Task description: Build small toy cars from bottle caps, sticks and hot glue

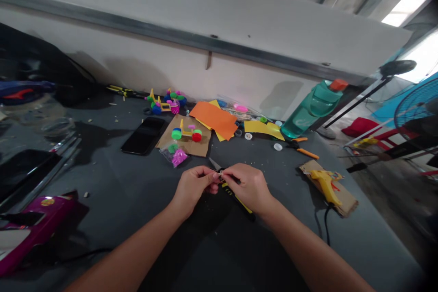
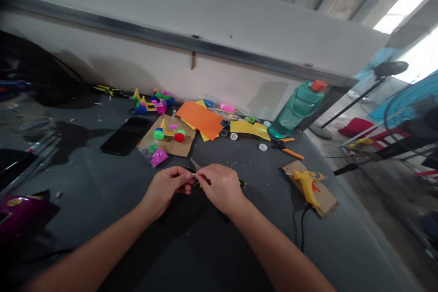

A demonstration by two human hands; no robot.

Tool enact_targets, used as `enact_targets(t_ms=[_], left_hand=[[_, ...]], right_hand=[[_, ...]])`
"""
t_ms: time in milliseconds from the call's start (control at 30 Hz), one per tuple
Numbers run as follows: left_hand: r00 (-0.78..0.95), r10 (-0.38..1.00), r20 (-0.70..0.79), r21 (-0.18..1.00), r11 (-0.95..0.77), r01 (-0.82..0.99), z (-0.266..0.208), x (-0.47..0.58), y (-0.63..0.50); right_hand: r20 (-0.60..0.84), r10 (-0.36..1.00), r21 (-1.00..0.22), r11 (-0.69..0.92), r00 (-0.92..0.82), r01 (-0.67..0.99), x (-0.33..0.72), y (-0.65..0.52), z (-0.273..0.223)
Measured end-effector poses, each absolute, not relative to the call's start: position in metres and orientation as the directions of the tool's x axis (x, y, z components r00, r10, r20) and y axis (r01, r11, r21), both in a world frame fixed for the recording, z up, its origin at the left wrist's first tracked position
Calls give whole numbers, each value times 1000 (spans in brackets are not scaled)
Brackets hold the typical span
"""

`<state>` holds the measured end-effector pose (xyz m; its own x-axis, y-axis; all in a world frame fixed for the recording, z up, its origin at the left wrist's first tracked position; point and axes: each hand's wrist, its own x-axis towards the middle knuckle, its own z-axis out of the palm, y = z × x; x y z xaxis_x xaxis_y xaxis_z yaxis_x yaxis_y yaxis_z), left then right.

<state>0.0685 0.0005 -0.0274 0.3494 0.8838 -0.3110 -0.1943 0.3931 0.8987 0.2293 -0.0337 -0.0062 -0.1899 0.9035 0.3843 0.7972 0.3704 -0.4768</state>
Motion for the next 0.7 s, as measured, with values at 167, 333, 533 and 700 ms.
enact_targets(t_ms=[167,333,533,700], left_hand=[[442,822,-359,797,517,-313,-25,67,1],[461,799,-385,767,555,-323,-27,68,2],[328,915,-235,962,266,-52,-35,60,11],[517,820,243,736,-504,452,-42,59,11]], right_hand=[[386,905,-495,366,-178,788,231,-33,-5],[365,917,-506,340,-160,793,231,-31,-8],[340,939,-598,257,-50,759,235,-24,-15],[315,949,-644,187,35,741,240,-20,-17]])
